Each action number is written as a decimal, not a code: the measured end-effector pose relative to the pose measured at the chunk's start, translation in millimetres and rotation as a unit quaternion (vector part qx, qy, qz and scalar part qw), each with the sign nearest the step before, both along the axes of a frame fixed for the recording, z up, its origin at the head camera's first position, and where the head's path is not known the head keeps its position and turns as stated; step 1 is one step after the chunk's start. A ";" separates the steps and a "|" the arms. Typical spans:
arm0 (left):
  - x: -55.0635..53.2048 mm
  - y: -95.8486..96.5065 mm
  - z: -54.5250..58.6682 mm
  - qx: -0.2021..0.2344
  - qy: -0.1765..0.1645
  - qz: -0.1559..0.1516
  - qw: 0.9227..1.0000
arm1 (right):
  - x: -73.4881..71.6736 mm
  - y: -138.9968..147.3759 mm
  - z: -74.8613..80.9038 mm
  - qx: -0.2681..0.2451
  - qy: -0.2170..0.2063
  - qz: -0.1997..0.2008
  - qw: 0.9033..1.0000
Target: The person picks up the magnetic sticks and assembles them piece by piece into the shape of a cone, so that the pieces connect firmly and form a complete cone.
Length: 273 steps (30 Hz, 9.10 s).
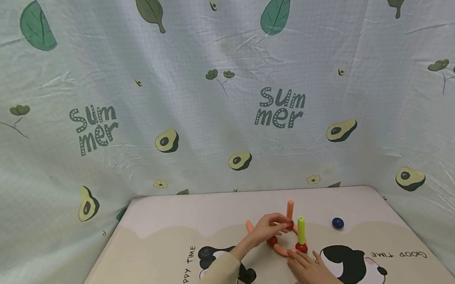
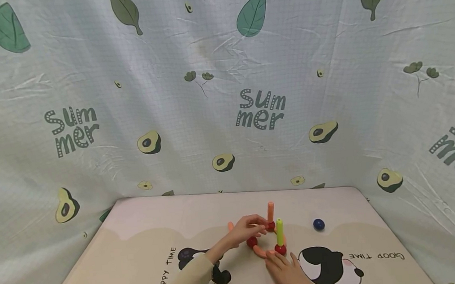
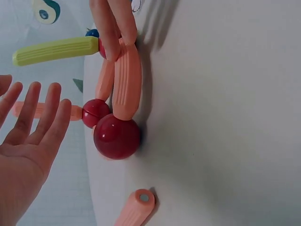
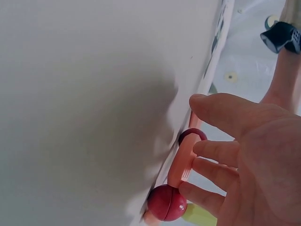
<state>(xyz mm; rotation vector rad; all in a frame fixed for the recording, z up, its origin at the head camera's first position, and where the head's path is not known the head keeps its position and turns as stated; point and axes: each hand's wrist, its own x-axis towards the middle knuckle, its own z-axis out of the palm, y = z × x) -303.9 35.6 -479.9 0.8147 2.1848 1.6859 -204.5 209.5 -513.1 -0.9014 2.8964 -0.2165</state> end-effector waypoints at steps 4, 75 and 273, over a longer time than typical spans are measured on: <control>4.9 -10.6 0.5 -0.027 0.041 -0.001 0.999 | 0.1 -1.4 2.1 -0.007 -0.005 -0.003 1.000; -9.9 -91.1 -35.9 -0.484 0.471 0.006 0.737 | -4.8 -2.1 1.0 -0.004 -0.027 -0.013 1.000; 6.1 -20.9 -18.6 -0.074 0.166 0.084 0.980 | -67.1 89.6 -0.2 -0.112 0.323 -0.140 0.929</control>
